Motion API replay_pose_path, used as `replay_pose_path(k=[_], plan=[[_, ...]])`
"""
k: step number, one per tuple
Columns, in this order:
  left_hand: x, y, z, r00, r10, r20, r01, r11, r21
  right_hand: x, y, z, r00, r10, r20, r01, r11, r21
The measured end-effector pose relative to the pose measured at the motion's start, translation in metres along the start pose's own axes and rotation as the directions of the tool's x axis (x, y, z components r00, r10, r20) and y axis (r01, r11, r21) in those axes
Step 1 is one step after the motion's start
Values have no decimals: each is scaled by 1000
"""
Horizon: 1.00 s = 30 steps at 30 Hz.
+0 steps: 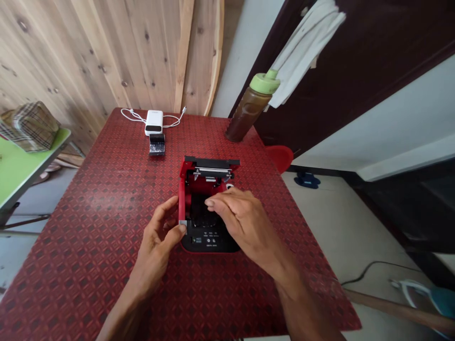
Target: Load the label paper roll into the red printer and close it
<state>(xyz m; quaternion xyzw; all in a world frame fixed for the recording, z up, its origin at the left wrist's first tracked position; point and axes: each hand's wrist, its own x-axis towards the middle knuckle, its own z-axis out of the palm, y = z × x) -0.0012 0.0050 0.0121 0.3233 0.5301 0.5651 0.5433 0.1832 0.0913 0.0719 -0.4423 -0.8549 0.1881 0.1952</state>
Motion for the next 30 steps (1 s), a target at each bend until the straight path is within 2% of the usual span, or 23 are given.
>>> replay_pose_path(k=[3,5,13,15,18,23,27,30], plan=[[1,-2,0,1000,15,-6,-15,1000,-1,21,-8,5,971,87,225,-26,966,-259],[1,-4,-1,1000,24,-6,-24,1000,1,33,-15,8,942,123,312,-12,942,-336],[1,-5,-4,999,-21,-39,23,998,60,57,-32,8,860,183,476,24,918,-396],[3,-6,-6,998,-43,-44,46,995,91,59,-32,6,857,178,483,30,920,-392],[7,-9,-11,998,-49,-45,53,993,104,56,-31,2,898,156,412,25,916,-401],[9,-11,-17,999,-48,-8,49,987,152,35,-36,-9,979,121,164,-45,914,-403],[4,-7,-11,999,-18,-39,23,991,134,12,-29,-22,995,93,36,-80,956,-283],[2,-5,-6,1000,7,-22,-5,995,100,-13,-6,-31,995,82,-52,-87,992,-94]])
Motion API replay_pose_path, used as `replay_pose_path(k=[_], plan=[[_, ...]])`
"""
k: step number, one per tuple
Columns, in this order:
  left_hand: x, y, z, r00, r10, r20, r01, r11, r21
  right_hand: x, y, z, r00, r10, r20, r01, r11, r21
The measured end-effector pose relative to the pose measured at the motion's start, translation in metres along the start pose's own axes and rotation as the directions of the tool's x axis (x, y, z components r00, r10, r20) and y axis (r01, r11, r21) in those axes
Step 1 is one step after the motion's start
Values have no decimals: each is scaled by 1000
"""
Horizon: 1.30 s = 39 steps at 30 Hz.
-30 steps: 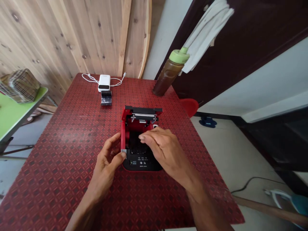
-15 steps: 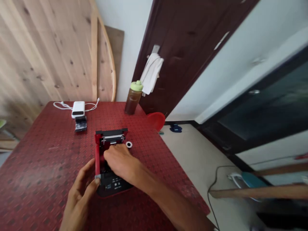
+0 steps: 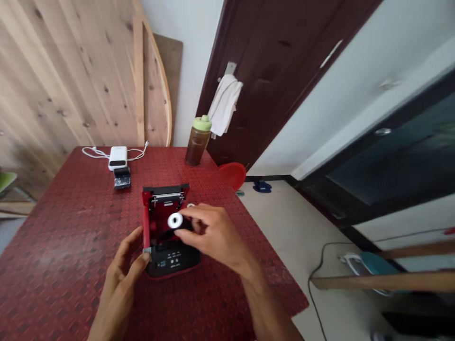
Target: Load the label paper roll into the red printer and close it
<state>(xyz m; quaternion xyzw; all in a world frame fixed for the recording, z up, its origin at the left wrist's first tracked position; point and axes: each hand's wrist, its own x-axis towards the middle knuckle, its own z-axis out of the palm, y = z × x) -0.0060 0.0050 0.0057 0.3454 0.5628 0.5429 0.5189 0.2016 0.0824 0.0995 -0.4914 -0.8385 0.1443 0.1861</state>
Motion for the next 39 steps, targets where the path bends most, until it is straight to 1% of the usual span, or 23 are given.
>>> replay_pose_path(k=[1,2,3,5,7,9,12,15,20,25,29,32,34,36,37,39], plan=[[0,0,1,1000,-5,16,5,1000,-20,-8,12,-1,995,30,-95,-11,980,200],[0,1,2,1000,-6,24,7,999,-42,-16,24,0,986,66,-154,-5,929,369],[0,1,2,999,-7,31,9,998,-58,-24,35,3,971,122,-205,-11,881,474],[0,0,2,999,1,32,1,997,-72,-38,55,13,949,208,-238,-51,843,535],[-1,0,2,999,23,24,-21,997,-69,-47,68,28,935,258,-241,-106,857,505],[-1,-1,3,999,45,17,-43,997,-70,-52,74,45,936,275,-219,-146,871,469],[-1,-2,3,998,59,27,-57,994,-89,-49,73,65,953,260,-154,-161,869,467],[0,-3,3,997,72,36,-69,994,-89,-42,71,74,969,228,-97,-156,867,473],[0,-2,2,998,57,34,-53,994,-95,-36,73,71,980,197,-38,-156,870,468],[0,0,4,998,51,36,-47,994,-100,-48,79,70,974,227,-20,-189,854,484],[0,1,4,998,61,34,-57,991,-118,-68,81,73,944,319,-84,-238,835,496],[-1,1,4,997,65,30,-61,992,-114,-84,82,72,903,398,-159,-274,822,499],[-1,0,4,998,54,21,-51,993,-104,-91,85,68,871,447,-205,-301,815,495],[-1,-2,4,999,42,9,-41,995,-94,-90,91,61,845,483,-229,-330,808,487],[0,-3,4,999,38,4,-38,995,-91,-86,96,57,842,486,-232,-335,810,482],[0,-4,3,999,43,-1,-43,995,-88,-70,106,51,867,442,-231,-301,833,465]])
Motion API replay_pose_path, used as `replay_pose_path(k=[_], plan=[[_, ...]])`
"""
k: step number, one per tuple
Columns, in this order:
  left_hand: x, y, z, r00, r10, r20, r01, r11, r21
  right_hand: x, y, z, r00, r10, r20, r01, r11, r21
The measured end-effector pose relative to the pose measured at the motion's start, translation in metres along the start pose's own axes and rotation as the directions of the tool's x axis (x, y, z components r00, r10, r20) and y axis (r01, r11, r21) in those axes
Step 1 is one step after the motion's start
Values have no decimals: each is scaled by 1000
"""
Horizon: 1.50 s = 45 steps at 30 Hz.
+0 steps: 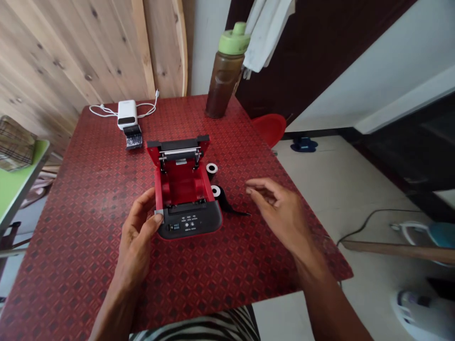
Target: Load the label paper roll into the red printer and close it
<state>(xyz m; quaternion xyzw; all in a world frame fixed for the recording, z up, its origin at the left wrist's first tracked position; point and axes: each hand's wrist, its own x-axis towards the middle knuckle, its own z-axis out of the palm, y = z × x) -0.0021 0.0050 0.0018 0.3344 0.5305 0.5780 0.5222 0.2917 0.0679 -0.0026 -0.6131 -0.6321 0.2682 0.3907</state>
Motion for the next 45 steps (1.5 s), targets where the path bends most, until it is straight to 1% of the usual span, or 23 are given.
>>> replay_pose_path(k=[3,7,11,13,15,17,19,22,24,26,28,29,30,32,34,36,37,38,40,41,42,43,45], plan=[[0,-1,-1,1000,11,4,-11,1000,2,36,-1,9,993,-94,74,93,996,14],[0,0,-3,1000,18,16,-18,999,32,75,-6,35,969,-145,201,139,989,44],[-1,2,-3,1000,24,16,-25,998,54,87,-11,52,930,-176,324,158,984,81],[-1,3,-3,1000,13,9,-13,997,70,86,-12,56,926,-174,335,151,984,95],[-1,3,-3,1000,6,8,-7,997,79,83,-11,57,934,-163,317,135,985,107],[-1,4,-3,1000,4,20,-5,997,75,79,-11,51,951,-142,274,114,987,115],[-2,4,-4,1000,-3,28,1,998,67,75,-15,36,967,-118,226,94,989,115],[-3,6,-4,1000,-6,25,5,998,61,62,-36,-6,971,-99,216,72,989,129],[-3,6,-3,1000,2,30,-3,998,67,50,-61,-37,958,-86,273,32,980,196],[-3,7,-3,999,1,41,-4,998,70,37,-89,-63,910,-95,404,-5,971,239],[-3,8,-2,999,-10,42,8,998,60,29,-112,-74,818,-141,557,-10,966,259],[-3,8,-1,999,-19,39,17,999,50,27,-119,-73,762,-146,632,-19,969,246],[-3,8,-1,999,-28,40,26,999,37,27,-124,-68,713,-152,685,-42,965,257],[-2,9,0,998,-40,53,39,999,23,30,-127,-47,626,-196,755,-112,935,337],[-2,10,0,997,-45,62,43,999,28,34,-125,-21,570,-281,772,-183,872,453],[-3,11,0,997,-44,61,42,999,33,38,-122,-1,544,-333,770,-187,847,498],[-3,12,0,997,-45,61,44,999,31,38,-122,5,557,-318,767,-155,868,472],[-3,12,0,997,-50,63,49,998,26,38,-123,8,582,-289,760,-99,903,419],[-4,12,0,996,-61,67,60,998,20,36,-127,10,657,-216,723,45,968,248],[-4,12,0,996,-62,66,61,998,20,35,-128,9,696,-189,693,116,982,152],[-4,12,0,996,-59,63,58,998,21,33,-130,9,729,-176,662,177,982,66],[-4,12,0,997,-54,62,53,998,22,32,-131,10,750,-175,639,230,973,-4],[-5,12,0,997,-52,63,51,998,22,30,-130,15,764,-215,608,337,937,-93]])
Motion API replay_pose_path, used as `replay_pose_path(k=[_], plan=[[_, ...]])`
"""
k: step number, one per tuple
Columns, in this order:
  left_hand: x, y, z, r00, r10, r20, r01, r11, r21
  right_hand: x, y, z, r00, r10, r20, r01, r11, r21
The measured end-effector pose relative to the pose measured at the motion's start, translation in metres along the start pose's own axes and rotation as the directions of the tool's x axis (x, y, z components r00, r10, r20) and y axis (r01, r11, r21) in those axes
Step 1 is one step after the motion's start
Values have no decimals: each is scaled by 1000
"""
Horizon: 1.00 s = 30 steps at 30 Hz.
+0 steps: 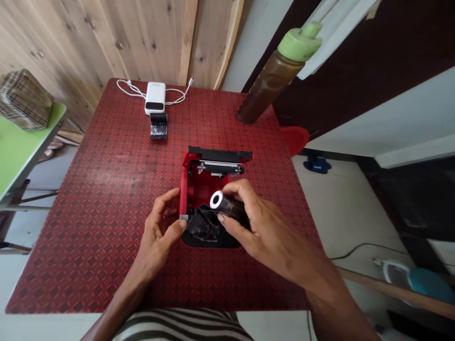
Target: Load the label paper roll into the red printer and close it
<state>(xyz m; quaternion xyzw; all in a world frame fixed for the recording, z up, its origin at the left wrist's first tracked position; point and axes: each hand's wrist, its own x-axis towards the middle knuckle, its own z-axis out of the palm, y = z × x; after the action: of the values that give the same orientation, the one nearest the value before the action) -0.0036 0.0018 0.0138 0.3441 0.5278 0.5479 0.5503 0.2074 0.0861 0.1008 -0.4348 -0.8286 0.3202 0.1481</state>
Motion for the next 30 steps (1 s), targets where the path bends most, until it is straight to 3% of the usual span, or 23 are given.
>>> replay_pose_path(k=[5,8,14,21,25,30], plan=[[0,1,-1,1000,-15,9,15,1000,13,11,2,21,970,-209,-123,157,928,-339],[0,2,-2,1000,-21,13,21,1000,23,18,1,32,976,-176,-130,104,895,-434],[0,1,-2,1000,-16,20,16,1000,12,35,-4,38,999,-31,-25,16,883,-469],[0,-1,-3,999,-34,21,34,999,17,61,-6,37,991,97,91,-37,857,-514],[-1,-2,-4,999,-36,23,35,999,24,66,1,43,990,90,106,-23,856,-517],[0,-1,-3,999,-28,30,27,999,20,47,9,36,997,-66,31,73,912,-405]])
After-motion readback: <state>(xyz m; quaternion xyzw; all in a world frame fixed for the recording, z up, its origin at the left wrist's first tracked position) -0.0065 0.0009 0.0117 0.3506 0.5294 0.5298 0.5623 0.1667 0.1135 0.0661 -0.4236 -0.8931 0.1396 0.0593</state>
